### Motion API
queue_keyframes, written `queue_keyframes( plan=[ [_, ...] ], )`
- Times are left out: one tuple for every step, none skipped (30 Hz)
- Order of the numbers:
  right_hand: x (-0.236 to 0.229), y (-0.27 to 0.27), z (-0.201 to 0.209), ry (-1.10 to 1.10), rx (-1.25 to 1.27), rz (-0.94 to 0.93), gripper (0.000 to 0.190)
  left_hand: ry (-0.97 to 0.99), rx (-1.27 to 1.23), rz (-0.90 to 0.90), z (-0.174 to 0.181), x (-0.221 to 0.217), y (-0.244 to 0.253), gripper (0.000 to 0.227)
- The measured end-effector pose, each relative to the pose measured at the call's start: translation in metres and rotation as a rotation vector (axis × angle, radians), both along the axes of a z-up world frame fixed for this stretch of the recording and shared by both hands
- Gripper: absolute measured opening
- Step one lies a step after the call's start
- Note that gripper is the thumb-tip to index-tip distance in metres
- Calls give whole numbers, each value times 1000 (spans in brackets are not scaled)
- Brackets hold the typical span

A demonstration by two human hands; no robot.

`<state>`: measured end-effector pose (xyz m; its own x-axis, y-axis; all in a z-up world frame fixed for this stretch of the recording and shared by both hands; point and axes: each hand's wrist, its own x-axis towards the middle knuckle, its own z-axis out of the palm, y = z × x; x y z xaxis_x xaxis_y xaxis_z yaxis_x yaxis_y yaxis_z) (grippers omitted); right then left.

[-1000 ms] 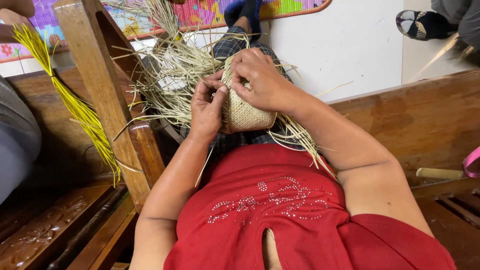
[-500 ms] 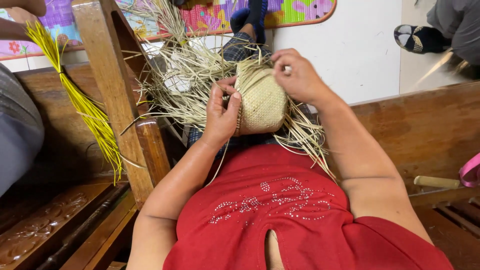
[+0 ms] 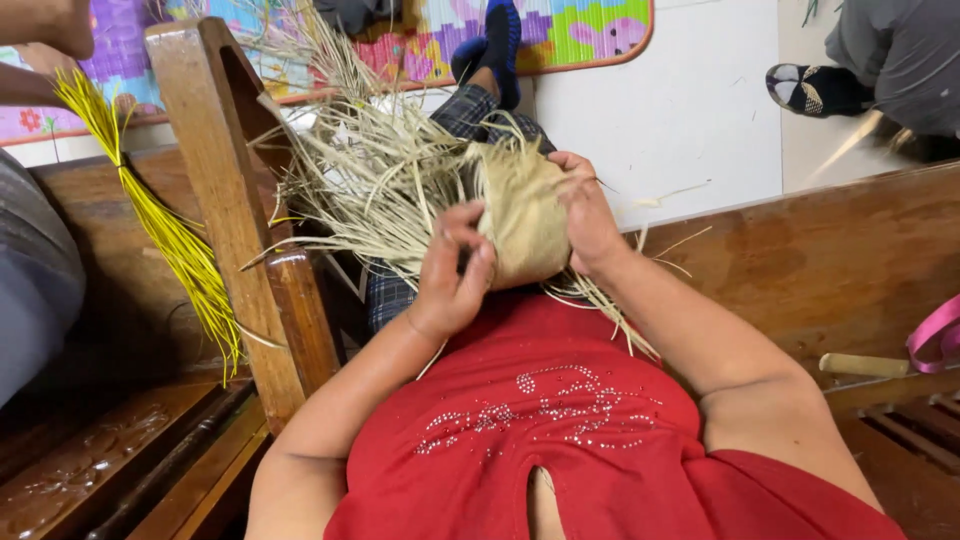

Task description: Weaving a cap using dried straw or grass strands by hand.

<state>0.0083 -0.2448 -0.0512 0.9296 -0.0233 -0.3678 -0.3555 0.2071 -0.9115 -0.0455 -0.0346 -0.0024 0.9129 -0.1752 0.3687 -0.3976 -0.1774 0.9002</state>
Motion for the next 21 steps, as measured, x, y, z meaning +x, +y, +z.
queue_keyframes(
  plan=[
    [-5,3,10,5,1,-4,53,5,1,-4,2,-5,2,13],
    [-10,6,18,-181,-34,18,51,-97,66,-33,4,-10,3,12],
    [-17,9,27,-362,-66,50,53,-195,133,-54,6,-19,5,13],
    [-16,4,18,-353,-63,55,53,-185,135,-49,-1,-19,4,13],
    [-16,1,10,-449,-84,94,53,-164,165,-79,-8,-21,5,13],
    [-16,-2,2,-545,-104,133,52,-142,195,-108,-13,-23,6,13],
    [-14,1,4,-566,-105,138,52,-163,195,-101,-17,-19,8,13],
    [-13,3,7,-578,-135,153,47,-156,224,-61,-19,-16,9,14],
    [-25,6,9,-565,-163,166,43,-124,252,-27,-21,-24,11,15],
    [-21,3,10,-561,-162,168,43,-121,252,-26,-18,-24,11,15],
    [-15,0,9,-552,-182,194,44,-90,243,-29,-15,-22,11,14],
    [-9,-3,8,-542,-202,221,47,-60,235,-32,-13,-19,11,13],
    [-1,-11,4,-551,-207,215,47,-71,232,-36,-15,-15,11,13],
    [7,-19,0,-476,-211,239,39,-47,236,-45,-16,-12,11,11],
    [11,-25,-5,-391,-212,275,32,-11,239,-43,-17,-14,11,10],
    [16,-45,1,-391,-213,283,32,-9,236,-36,-16,-12,9,10],
    [24,-64,7,-239,-276,403,43,-25,235,-23,-14,-8,8,11],
    [31,-83,13,-86,-339,521,57,-41,234,-10,-12,-3,7,12],
    [31,-92,45,-95,-341,533,57,-46,234,3,-10,-1,7,12],
    [31,-100,76,-134,-595,621,56,-38,228,6,-9,2,6,12],
    [24,-109,106,-162,-847,703,55,-16,221,4,-8,-1,5,13]
  ],
)
